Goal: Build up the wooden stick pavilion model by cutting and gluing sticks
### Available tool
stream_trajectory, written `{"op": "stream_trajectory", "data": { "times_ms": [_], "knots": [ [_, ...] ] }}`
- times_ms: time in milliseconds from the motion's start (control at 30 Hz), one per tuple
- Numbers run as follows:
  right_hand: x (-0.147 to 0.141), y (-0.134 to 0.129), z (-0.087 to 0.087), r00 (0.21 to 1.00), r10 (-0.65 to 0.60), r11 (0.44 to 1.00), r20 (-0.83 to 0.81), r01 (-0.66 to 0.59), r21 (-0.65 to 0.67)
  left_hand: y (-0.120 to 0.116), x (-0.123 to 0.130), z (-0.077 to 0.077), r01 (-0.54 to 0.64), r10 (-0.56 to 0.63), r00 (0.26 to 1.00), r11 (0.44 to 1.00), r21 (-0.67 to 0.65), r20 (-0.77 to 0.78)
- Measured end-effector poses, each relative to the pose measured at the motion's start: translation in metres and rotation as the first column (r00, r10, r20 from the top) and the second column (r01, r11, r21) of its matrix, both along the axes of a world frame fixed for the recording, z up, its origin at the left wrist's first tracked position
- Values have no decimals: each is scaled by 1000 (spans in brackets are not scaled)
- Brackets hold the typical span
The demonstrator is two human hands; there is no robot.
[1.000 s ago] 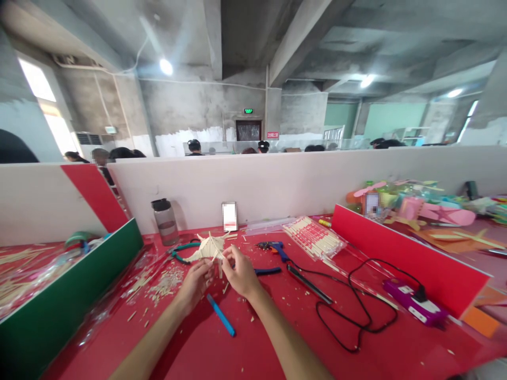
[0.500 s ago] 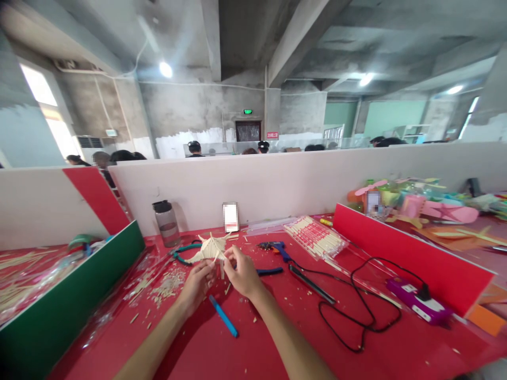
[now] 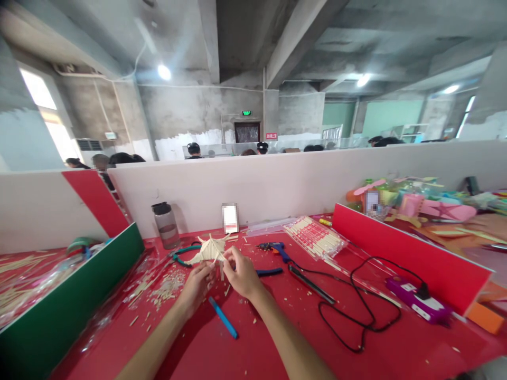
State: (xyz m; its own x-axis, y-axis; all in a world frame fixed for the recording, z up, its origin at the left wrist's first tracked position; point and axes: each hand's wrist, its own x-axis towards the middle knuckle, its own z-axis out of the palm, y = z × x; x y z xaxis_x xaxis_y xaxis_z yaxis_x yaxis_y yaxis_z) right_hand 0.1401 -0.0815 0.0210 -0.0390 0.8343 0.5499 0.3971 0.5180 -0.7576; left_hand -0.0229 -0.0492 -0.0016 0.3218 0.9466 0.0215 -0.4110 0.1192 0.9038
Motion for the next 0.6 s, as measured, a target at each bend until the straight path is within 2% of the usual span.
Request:
{"op": "stream_trajectory", "data": {
  "times_ms": [500,600],
  "knots": [
    [0,-1,-2,998,-10,999,56,8,39,1,0,-2,-7,7,1000,1000,1,-16],
    [6,1,-1,998,-51,998,38,50,34,2,1,-3,0,0,1000,1000,19,-6]
  ]
}}
